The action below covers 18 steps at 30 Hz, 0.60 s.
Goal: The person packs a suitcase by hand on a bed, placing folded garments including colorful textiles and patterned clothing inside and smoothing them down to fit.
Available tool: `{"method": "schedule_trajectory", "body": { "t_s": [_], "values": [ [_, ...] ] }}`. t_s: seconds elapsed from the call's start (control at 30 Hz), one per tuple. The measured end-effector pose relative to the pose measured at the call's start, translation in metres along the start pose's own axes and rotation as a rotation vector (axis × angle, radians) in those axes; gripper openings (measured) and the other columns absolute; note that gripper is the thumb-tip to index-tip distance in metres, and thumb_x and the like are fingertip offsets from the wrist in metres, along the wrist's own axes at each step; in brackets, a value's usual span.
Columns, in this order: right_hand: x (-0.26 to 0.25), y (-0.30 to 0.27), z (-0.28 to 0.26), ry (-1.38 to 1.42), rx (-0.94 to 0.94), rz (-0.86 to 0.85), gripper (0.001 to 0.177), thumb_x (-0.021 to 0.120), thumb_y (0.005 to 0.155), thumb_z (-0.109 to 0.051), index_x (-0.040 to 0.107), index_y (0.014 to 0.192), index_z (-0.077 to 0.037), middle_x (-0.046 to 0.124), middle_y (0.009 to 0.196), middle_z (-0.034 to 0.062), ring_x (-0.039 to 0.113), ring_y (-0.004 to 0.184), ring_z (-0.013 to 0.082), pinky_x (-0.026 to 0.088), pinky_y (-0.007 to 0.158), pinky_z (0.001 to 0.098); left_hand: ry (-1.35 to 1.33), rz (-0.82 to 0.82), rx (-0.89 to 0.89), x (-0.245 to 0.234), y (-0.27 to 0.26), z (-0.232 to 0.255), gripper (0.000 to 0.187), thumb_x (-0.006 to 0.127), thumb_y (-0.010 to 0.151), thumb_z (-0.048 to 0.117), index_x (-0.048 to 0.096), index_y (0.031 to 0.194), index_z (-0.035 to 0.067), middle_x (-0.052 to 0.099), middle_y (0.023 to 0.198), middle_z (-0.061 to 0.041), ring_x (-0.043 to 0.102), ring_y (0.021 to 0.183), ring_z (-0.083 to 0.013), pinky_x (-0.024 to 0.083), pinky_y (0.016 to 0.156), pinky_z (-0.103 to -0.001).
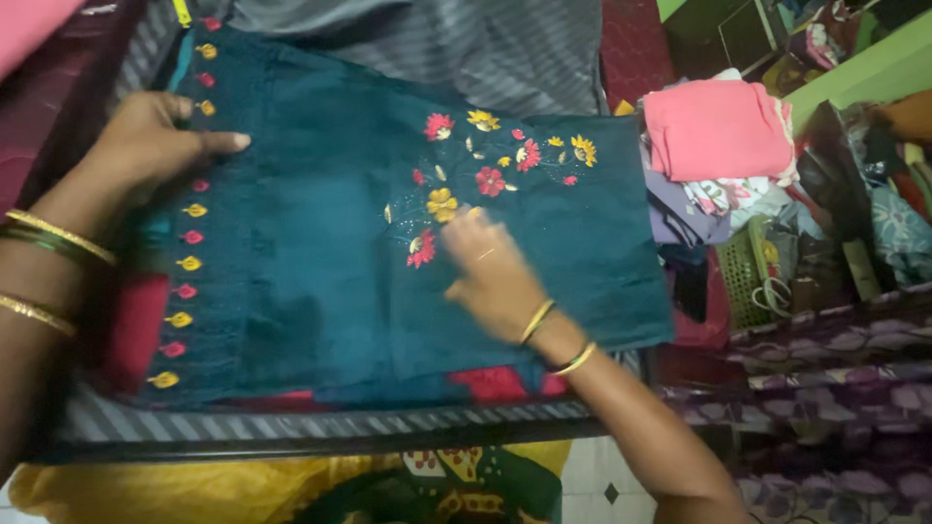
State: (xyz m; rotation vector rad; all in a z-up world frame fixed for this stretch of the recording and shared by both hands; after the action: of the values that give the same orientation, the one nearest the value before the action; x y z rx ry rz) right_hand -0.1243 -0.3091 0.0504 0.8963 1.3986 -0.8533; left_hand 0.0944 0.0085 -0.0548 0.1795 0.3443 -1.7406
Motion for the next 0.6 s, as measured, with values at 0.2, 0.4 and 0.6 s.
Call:
{"method": "schedule_trajectory", "body": {
  "t_s": [0.2,0.4,0.6],
  "values": [
    [0.01,-0.023,0.069,-0.101,0.032,-0.014,0.086,0.068,0.089,-0.04,0.033,0.154,0.004,0.031,0.161,0.0263,0.026,0.15,0.0413,0.023,0.12,0.0509,0.187,0.106,0.025,0.0,0.002,-0.006,0.034,0.091,0.082,0.02,0.069,0.096,-0.001,0.07,0.081,-0.009,0.064,0.064,-0.016,0.053,0.057,-0.035],
    [-0.012,-0.092,0.191,-0.498,0.246,0.013,0.073,0.065,0.094,-0.04,0.041,0.147,0.004,0.041,0.154,0.0214,0.034,0.145,0.0348,0.024,0.116,0.0545,0.317,0.072,-0.044,-0.003,0.011,-0.017,0.041,0.09,0.087,0.028,0.067,0.092,-0.006,0.069,0.071,-0.016,0.063,0.051,-0.0213,0.05,0.045,-0.038],
    [-0.033,-0.089,0.227,-0.19,0.371,0.224,0.028,0.069,0.088,-0.016,0.07,0.115,-0.008,0.066,0.122,0.0141,0.057,0.12,0.0359,0.042,0.105,0.0495,0.312,0.133,0.025,0.001,0.019,-0.031,0.046,0.092,0.085,0.025,0.064,0.107,-0.005,0.068,0.068,-0.018,0.06,0.046,-0.0209,0.047,0.039,-0.035]
  ]
}}
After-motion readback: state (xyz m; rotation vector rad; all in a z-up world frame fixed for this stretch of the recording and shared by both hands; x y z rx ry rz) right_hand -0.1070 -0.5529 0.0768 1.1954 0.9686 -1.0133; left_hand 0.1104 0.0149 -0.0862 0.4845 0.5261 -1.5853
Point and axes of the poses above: each hand's wrist, its own y-axis towards the middle knuckle, its own x-axis out of the palm, z = x × y, the point moved 8 cm from there along y, towards the middle knuckle
